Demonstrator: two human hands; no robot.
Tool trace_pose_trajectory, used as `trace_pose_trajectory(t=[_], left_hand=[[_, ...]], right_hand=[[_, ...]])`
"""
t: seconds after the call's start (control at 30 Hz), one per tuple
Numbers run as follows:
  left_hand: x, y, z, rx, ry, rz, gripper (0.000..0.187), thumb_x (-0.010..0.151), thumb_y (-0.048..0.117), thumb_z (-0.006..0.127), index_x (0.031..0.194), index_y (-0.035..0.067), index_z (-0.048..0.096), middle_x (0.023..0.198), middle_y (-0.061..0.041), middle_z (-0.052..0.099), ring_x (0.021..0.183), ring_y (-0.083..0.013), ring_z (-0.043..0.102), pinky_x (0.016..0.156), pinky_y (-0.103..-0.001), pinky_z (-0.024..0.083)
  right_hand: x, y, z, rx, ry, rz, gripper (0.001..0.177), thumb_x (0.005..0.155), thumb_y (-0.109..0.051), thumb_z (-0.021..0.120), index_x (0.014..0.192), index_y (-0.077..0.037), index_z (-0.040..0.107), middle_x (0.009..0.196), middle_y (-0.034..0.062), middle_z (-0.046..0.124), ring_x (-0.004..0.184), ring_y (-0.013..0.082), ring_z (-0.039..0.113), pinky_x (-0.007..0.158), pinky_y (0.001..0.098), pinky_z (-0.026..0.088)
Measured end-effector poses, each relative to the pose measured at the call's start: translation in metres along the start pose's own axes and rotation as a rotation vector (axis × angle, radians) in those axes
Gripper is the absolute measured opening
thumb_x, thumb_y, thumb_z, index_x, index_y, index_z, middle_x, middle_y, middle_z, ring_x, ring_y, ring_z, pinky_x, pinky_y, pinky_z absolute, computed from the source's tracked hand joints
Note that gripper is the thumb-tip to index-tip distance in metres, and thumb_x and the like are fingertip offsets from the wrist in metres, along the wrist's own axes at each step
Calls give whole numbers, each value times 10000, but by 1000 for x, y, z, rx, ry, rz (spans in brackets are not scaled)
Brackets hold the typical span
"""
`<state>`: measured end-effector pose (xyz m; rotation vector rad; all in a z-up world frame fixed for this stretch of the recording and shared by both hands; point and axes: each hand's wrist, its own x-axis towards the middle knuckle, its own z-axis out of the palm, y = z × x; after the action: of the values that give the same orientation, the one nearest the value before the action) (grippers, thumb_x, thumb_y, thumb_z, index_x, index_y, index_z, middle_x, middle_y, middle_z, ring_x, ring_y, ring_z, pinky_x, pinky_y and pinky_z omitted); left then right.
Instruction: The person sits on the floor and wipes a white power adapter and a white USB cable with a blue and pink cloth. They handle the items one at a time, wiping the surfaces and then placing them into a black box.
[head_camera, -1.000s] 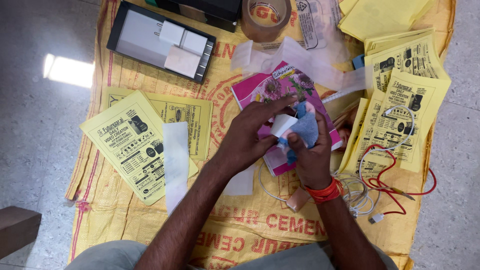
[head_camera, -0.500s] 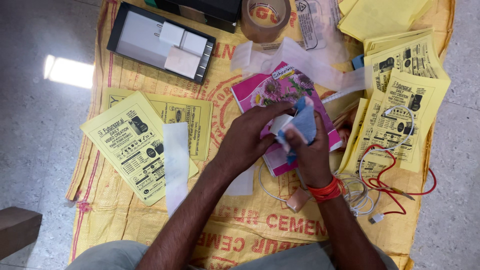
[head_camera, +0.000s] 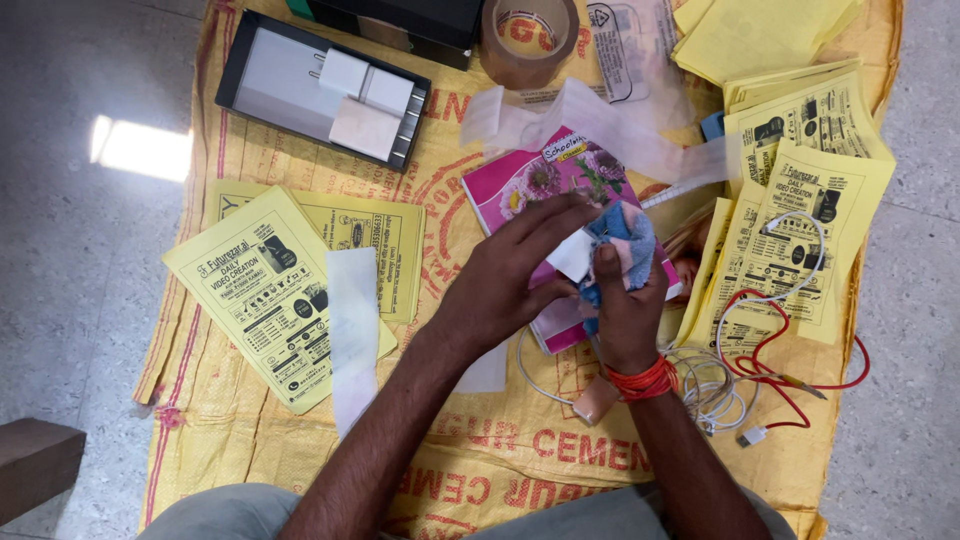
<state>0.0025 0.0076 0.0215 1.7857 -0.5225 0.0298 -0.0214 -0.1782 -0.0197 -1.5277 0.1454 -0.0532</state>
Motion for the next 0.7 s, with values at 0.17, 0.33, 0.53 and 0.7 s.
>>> trace_pose_trajectory(t=[0.17, 0.33, 0.53, 0.7], left_hand=[[2, 0, -4, -100, 14, -78, 727, 809, 2, 799, 1467, 128, 516, 1396, -121, 622, 1334, -316, 617, 1143, -404, 502], [2, 0, -6, -107, -20, -3, 746, 820, -110, 652, 1508, 128, 490, 1458, -125, 628, 1397, -325, 598, 1194, -408, 481], [2, 1, -1, -57, -7, 30, 665, 870, -47, 723, 1478, 121, 514, 1440, -152, 585, 1359, -352, 580, 1139, -415, 495], [1, 4, 4, -99, -33, -41, 581, 951, 5, 680, 1493, 92, 490, 1442, -150, 581, 1302, -336, 615, 1063, -409, 537]], right_hand=[[-1, 5, -3, 40, -36, 7, 375, 1082, -327, 634, 1322, -41, 598, 1034, -38, 650, 901, 40, 580, 792, 219, 493], [-1, 2, -9, -90, -92, 59, 230, 1052, -251, 680, 1110, -29, 676, 864, -30, 647, 736, 58, 569, 631, 228, 456], [6, -5, -16, -58, -15, -41, 329, 1045, -223, 663, 1261, 24, 651, 989, -7, 679, 838, 45, 594, 765, 220, 514], [6, -1, -19, -68, -12, -38, 379, 1045, -219, 667, 1291, 67, 630, 1069, 48, 702, 925, 81, 636, 800, 239, 527]])
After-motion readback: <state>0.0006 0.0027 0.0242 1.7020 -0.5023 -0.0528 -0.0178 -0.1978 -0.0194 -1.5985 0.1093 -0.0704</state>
